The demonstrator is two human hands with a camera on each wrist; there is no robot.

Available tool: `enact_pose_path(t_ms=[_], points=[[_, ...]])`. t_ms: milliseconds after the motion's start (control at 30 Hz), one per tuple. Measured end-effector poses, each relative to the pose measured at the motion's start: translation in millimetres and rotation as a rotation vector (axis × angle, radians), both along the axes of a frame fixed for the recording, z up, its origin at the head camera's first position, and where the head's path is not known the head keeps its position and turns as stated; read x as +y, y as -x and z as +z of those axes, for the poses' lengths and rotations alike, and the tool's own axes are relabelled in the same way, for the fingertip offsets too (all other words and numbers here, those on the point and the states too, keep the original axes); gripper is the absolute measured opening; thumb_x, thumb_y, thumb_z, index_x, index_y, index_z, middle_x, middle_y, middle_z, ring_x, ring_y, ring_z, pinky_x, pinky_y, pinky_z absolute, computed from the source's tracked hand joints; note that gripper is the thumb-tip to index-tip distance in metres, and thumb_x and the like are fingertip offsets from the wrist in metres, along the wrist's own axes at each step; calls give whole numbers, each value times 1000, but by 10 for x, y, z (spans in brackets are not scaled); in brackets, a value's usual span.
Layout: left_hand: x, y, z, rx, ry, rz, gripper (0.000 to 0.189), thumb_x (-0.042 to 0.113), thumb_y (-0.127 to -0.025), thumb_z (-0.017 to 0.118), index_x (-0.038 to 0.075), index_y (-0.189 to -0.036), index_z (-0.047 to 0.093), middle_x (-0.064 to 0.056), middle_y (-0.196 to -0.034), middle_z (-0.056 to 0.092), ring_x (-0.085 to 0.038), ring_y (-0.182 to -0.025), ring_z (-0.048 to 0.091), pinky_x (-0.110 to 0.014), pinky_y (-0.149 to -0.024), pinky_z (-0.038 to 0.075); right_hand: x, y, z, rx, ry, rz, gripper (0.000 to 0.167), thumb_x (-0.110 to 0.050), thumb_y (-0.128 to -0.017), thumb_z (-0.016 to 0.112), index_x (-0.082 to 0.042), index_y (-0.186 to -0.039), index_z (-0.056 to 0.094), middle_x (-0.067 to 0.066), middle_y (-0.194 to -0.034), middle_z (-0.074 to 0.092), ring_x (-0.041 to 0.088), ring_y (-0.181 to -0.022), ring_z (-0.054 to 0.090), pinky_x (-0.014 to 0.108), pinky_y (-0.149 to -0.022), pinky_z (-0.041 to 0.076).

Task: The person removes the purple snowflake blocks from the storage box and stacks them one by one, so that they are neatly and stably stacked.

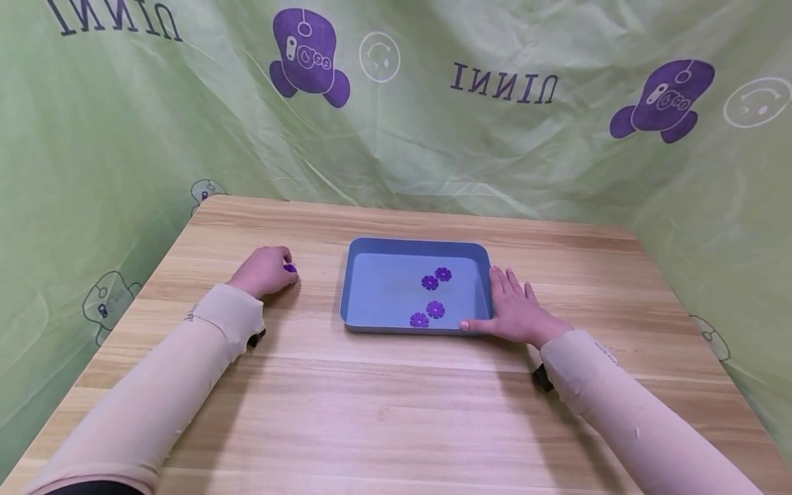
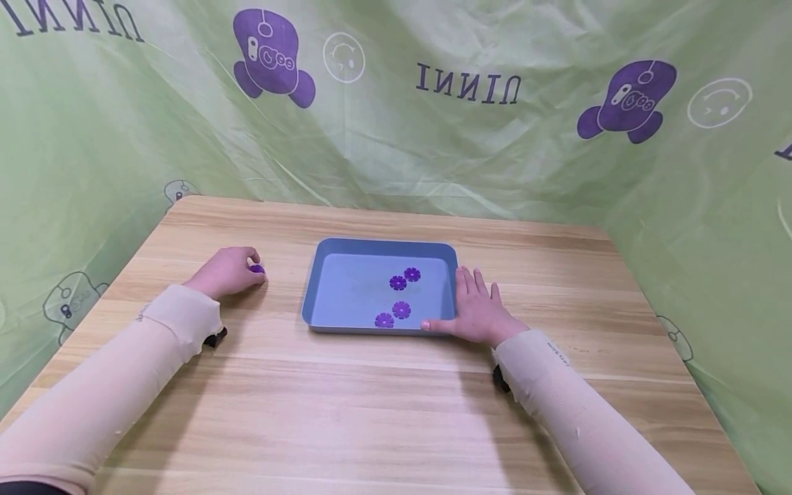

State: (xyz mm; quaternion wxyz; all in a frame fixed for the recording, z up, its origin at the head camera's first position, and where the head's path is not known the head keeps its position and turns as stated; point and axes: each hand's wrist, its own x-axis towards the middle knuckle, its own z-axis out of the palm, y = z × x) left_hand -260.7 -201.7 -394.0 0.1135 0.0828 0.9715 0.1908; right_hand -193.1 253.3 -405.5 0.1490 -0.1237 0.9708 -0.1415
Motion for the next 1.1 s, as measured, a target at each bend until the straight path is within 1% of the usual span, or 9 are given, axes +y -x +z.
enact_pose_path(t_ms=[100, 333, 533, 767, 833, 933, 1000, 1033, 1100], points=[[6, 3, -3, 5, 6, -9, 29, 14, -92, 64, -8, -111, 62, -22, -101, 65, -37, -95, 58, -52, -91, 49, 2, -2, -4, 2, 1, 0, 131, -72, -85, 67, 16, -156, 2, 34, -165, 2, 53, -152, -2, 72, -118, -1], [8, 22, 6, 14, 11, -34, 17, 9, -89, 62, -3, -101, 64, -19, -95, 66, -36, -92, 58, -50, -86, 49, -5, -7, 7, 2, 3, -1, 131, -73, -85, 67, 16, -156, 2, 34, -165, 2, 53, -152, -2, 72, -118, -1], [29, 44, -3, 9, 34, -46, 15, 7, -90, 62, -2, -102, 65, -18, -98, 66, -36, -94, 58, -51, -87, 49, -7, -2, 5, 0, 0, 0, 132, -74, -85, 66, 16, -156, 2, 34, -165, 2, 53, -152, -2, 72, -118, 0], [36, 38, -6, 17, 36, -51, 13, 7, -91, 60, -2, -100, 64, -17, -94, 64, -35, -91, 57, -50, -84, 50, -7, 2, -18, 12, 6, -2, 130, -72, -85, 68, 16, -156, 3, 35, -165, 5, 54, -151, 1, 73, -118, 1], [21, 31, 4, 0, 26, -47, 19, 10, -91, 62, -4, -103, 64, -18, -95, 65, -35, -90, 57, -49, -84, 50, -10, 2, -16, 13, 10, -1, 131, -72, -85, 68, 16, -156, 4, 35, -165, 5, 54, -151, 1, 73, -117, 1], [-14, 16, 28, -43, 10, -28, 34, 19, -95, 63, -9, -114, 61, -22, -102, 65, -34, -89, 57, -50, -86, 50, -12, 2, -12, 5, 4, -2, 130, -72, -85, 67, 16, -157, 3, 35, -165, 4, 53, -151, 0, 72, -118, 1], [-52, 22, 41, -82, -11, 2, 43, 25, -99, 58, -10, -124, 57, -22, -103, 63, -33, -88, 57, -47, -83, 49, -16, 2, -10, 2, 6, -3, 130, -72, -85, 67, 16, -157, 3, 35, -165, 4, 54, -151, 0, 72, -118, 1], [-69, 24, 56, -90, -19, 14, 47, 28, -101, 56, -11, -128, 56, -24, -108, 63, -33, -90, 57, -48, -85, 49, -17, 2, -10, 2, 8, -3, 130, -72, -85, 68, 16, -156, 3, 36, -165, 4, 54, -151, 0, 72, -118, 1], [-107, 37, 91, -81, -34, 31, 51, 32, -104, 50, -11, -132, 54, -28, -114, 63, -34, -92, 56, -49, -86, 49, -13, 3, -12, 1, 6, -5, 130, -72, -86, 68, 16, -156, 3, 35, -165, 4, 54, -151, 0, 72, -118, 1]])
